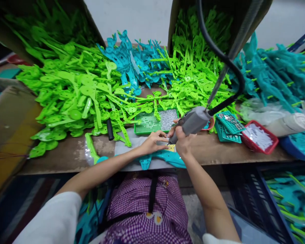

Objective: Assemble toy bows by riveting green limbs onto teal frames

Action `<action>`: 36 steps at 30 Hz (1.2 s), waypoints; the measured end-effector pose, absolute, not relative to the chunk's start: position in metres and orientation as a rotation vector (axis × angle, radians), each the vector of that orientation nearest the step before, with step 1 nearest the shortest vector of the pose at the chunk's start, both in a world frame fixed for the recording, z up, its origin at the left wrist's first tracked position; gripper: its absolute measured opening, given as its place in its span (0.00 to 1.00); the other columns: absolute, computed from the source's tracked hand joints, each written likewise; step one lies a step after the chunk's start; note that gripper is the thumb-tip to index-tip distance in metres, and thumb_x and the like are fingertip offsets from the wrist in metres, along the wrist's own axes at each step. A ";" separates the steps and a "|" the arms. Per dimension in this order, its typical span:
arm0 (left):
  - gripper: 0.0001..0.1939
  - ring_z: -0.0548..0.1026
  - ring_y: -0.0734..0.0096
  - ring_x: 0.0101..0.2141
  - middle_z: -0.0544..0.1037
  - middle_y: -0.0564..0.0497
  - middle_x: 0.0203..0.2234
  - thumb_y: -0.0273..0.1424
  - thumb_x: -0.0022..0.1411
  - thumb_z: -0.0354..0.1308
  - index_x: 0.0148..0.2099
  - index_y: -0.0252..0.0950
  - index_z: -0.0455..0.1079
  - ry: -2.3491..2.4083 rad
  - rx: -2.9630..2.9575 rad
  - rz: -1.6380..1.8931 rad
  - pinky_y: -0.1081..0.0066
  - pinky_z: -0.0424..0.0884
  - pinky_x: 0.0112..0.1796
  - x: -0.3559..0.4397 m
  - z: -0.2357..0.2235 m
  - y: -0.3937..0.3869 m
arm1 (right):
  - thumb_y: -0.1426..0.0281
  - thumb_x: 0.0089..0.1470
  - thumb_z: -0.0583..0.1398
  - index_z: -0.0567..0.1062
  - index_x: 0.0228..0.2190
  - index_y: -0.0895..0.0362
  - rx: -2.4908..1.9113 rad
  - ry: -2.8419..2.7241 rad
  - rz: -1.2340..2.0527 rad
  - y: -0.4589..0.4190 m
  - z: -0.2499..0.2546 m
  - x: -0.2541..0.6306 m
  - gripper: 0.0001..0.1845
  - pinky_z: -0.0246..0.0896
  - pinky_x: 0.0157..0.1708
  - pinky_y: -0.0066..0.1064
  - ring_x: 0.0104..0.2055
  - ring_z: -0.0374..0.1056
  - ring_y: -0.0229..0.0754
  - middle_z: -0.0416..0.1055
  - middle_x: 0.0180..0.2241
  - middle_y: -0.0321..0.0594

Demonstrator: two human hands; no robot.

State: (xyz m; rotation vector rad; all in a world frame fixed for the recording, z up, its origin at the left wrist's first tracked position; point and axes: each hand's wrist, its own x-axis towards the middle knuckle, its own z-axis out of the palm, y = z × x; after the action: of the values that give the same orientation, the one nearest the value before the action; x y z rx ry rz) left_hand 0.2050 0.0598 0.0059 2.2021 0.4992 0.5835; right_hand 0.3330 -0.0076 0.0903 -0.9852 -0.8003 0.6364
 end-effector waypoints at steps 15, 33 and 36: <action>0.19 0.68 0.57 0.52 0.70 0.46 0.53 0.41 0.56 0.64 0.50 0.42 0.74 0.424 2.280 0.327 0.57 0.58 0.51 0.202 0.012 0.060 | 0.46 0.42 0.60 0.70 0.31 0.54 -1.068 -0.861 0.682 -0.012 0.091 0.340 0.25 0.61 0.19 0.30 0.16 0.62 0.36 0.61 0.14 0.27; 0.22 0.72 0.59 0.44 0.74 0.48 0.40 0.37 0.50 0.66 0.48 0.38 0.72 0.197 2.468 0.012 0.65 0.66 0.45 0.205 0.012 0.055 | 0.42 0.42 0.60 0.71 0.32 0.53 -1.071 -0.875 0.790 -0.050 0.073 0.341 0.28 0.62 0.17 0.31 0.15 0.63 0.37 0.63 0.15 0.29; 0.19 0.72 0.59 0.43 0.74 0.48 0.39 0.36 0.49 0.66 0.45 0.38 0.72 0.189 2.450 0.027 0.65 0.66 0.44 0.205 0.009 0.055 | 0.42 0.42 0.59 0.72 0.34 0.53 -1.102 -0.880 0.815 -0.046 0.067 0.336 0.29 0.64 0.19 0.32 0.17 0.65 0.38 0.64 0.15 0.30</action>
State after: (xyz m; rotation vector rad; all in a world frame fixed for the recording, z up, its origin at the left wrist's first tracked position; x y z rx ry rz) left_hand 0.2050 0.0554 0.0092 2.4502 0.1890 0.0271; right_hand 0.3363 -0.0462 0.0671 -1.1020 -0.8802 0.8149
